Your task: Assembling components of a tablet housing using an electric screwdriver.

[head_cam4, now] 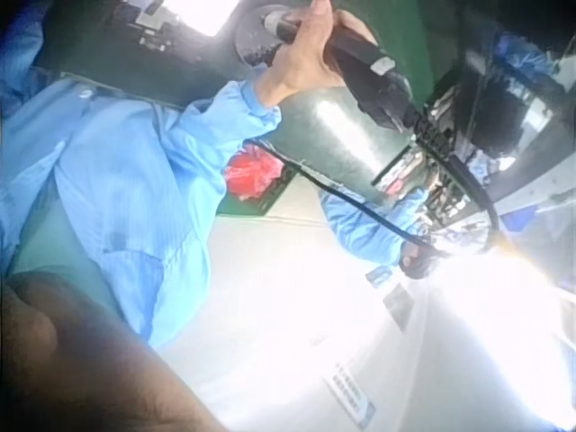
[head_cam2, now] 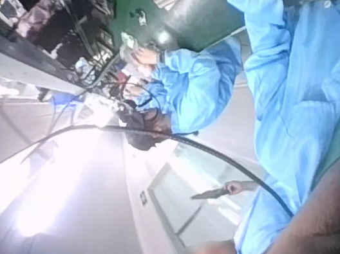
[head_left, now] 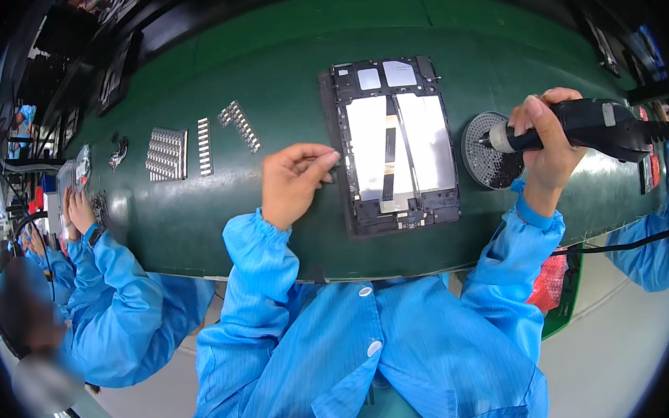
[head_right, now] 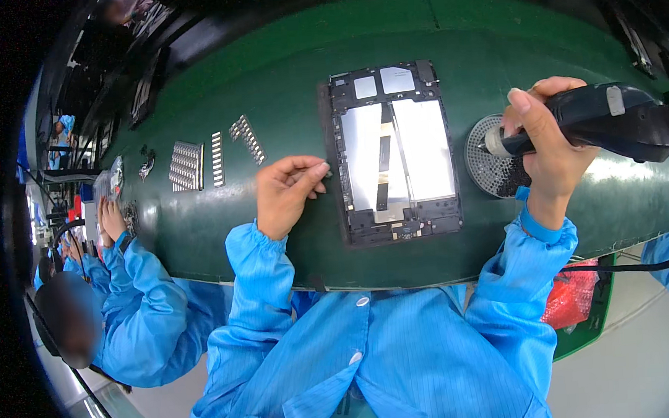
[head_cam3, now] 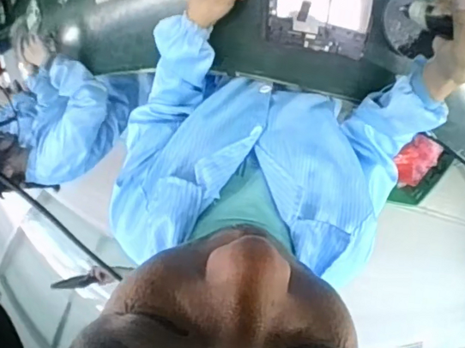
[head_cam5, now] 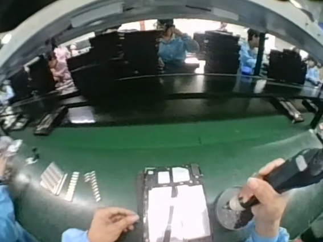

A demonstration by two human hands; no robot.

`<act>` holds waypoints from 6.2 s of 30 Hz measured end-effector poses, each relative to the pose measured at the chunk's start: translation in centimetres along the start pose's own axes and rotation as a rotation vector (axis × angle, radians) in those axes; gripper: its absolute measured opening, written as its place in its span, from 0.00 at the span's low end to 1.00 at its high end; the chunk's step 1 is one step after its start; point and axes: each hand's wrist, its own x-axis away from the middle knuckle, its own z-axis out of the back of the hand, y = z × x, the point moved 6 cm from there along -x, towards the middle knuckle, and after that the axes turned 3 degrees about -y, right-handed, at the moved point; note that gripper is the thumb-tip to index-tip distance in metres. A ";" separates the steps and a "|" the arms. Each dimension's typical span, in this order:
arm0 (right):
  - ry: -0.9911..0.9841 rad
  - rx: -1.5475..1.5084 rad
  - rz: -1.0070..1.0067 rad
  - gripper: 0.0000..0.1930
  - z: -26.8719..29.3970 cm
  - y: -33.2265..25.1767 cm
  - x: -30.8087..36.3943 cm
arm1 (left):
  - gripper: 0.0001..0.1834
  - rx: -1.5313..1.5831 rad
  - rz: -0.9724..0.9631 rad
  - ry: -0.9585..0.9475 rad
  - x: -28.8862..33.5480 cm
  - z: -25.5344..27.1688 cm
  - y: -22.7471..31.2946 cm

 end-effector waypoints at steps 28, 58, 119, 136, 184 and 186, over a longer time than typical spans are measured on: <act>-0.304 -0.099 -0.134 0.15 -10.5 0.6 2.5 | 0.06 -0.049 -0.188 -0.101 -5.3 -0.8 1.0; -0.340 -0.080 -0.157 0.09 -17.8 5.7 -0.5 | 0.06 -0.209 -0.265 0.033 -6.3 0.1 0.9; -0.480 -0.132 -0.185 0.18 -20.4 6.4 1.5 | 0.03 -0.204 -0.352 0.175 -5.7 0.7 1.8; -0.036 -0.021 0.020 0.17 -0.6 -1.5 -2.4 | 0.16 -0.248 -0.260 0.166 -7.3 -0.4 1.5; -0.025 -0.058 0.049 0.13 -2.0 -0.5 -2.2 | 0.08 0.048 -0.012 -0.061 -7.1 -0.1 0.5; -0.111 -0.142 -0.010 0.12 -6.1 -0.2 -2.2 | 0.08 0.041 -0.027 -0.071 -6.9 0.4 0.5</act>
